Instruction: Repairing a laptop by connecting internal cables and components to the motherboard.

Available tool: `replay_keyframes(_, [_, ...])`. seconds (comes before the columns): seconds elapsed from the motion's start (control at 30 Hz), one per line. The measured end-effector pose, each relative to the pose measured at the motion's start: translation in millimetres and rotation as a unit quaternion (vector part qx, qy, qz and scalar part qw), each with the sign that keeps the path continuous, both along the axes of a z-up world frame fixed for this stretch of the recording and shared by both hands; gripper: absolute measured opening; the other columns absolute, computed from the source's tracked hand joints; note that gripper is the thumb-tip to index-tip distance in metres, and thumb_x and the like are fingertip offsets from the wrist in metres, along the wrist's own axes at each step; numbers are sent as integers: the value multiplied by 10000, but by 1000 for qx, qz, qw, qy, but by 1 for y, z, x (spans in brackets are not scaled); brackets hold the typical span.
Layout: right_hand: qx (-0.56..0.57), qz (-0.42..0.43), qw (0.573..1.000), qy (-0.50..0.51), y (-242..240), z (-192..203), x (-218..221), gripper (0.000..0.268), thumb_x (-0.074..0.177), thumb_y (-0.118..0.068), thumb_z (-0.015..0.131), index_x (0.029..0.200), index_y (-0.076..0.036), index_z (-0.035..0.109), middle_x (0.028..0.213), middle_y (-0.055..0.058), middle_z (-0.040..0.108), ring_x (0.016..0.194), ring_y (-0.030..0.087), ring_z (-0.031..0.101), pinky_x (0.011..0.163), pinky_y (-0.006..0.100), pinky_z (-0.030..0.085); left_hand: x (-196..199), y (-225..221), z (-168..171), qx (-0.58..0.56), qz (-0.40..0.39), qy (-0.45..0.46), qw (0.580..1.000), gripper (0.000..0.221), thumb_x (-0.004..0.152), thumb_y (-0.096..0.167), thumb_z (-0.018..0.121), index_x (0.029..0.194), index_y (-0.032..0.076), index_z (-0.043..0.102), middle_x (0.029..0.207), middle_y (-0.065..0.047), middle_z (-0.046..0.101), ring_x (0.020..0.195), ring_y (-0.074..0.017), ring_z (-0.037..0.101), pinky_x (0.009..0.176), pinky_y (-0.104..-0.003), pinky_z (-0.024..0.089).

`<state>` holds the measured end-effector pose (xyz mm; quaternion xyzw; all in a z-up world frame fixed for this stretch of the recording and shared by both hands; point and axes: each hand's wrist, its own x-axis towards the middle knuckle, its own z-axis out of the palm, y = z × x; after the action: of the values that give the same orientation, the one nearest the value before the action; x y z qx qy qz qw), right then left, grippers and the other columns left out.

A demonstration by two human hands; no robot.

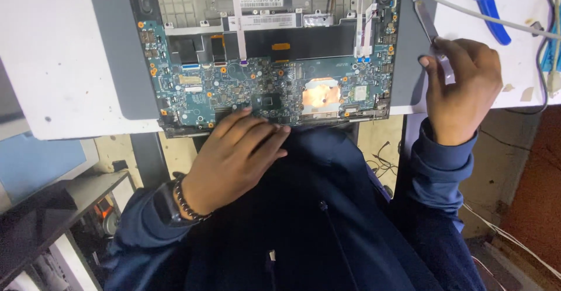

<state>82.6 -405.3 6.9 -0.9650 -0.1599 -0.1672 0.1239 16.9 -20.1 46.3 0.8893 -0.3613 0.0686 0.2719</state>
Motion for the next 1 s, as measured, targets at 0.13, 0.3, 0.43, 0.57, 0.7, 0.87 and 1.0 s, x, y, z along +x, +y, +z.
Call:
replay_keyframes(0.13, [18, 8, 1000, 1, -6, -11, -3, 375, 1250, -277, 707, 1132, 64, 808, 1038, 185, 753, 946, 350, 667, 792, 447, 439, 5, -9, 1, -10, -17, 11, 1000, 227, 1027, 184, 750, 1198, 39, 712, 1112, -83, 632, 1037, -265, 637, 1067, -475, 499])
replay_keyframes(0.3, [36, -28, 999, 0, -2, -8, -2, 102, 1153, 5, 777, 1094, 83, 805, 941, 192, 721, 750, 265, 651, 551, 333, 493, 10, -15, 4, -64, -26, 24, 997, 172, 999, 162, 778, 1109, 37, 736, 1074, -81, 677, 983, -260, 676, 1024, -435, 517])
replay_keyframes(0.43, [-7, -44, 997, -68, -20, -31, 7, 216, 1190, -151, 788, 1045, 5, 826, 906, 117, 765, 761, 209, 662, 641, 324, 473, 17, -16, 5, -57, -38, 23, 997, 194, 998, 163, 785, 1128, 30, 729, 1058, -63, 687, 967, -241, 663, 1018, -422, 513])
replay_keyframes(0.57, [53, -7, 996, -75, -22, -13, 15, 222, 1227, -80, 737, 1074, 61, 818, 922, 163, 761, 790, 255, 668, 634, 346, 485, 19, -11, 9, -87, -23, 10, 996, 180, 980, 134, 801, 1102, 19, 736, 1065, -73, 681, 977, -261, 678, 1013, -451, 538])
replay_keyframes(0.7, [50, 20, 998, -17, -12, 2, 22, 286, 1250, -159, 784, 1117, 89, 834, 938, 178, 732, 862, 305, 667, 619, 380, 482, 21, -5, 11, -85, -6, 1, 996, 198, 965, 142, 823, 1105, 26, 747, 1061, -79, 699, 992, -268, 683, 1031, -439, 528])
replay_keyframes(0.87, [88, 146, 985, 18, 57, 30, 49, 203, 1197, -80, 685, 1161, 90, 791, 1016, 222, 762, 802, 334, 661, 716, 444, 491, 20, -8, 11, -93, -10, 3, 996, 159, 969, 134, 807, 1069, 22, 755, 1037, -84, 710, 946, -267, 682, 1008, -438, 533])
replay_keyframes(1.0, [28, 191, 981, -17, 99, 23, 91, 235, 1136, -55, 624, 1303, 85, 710, 1049, 213, 697, 892, 386, 651, 721, 486, 503, 17, -15, 7, -96, -19, -3, 995, 161, 976, 172, 801, 1071, 52, 753, 1029, -75, 692, 945, -259, 671, 1014, -430, 524])
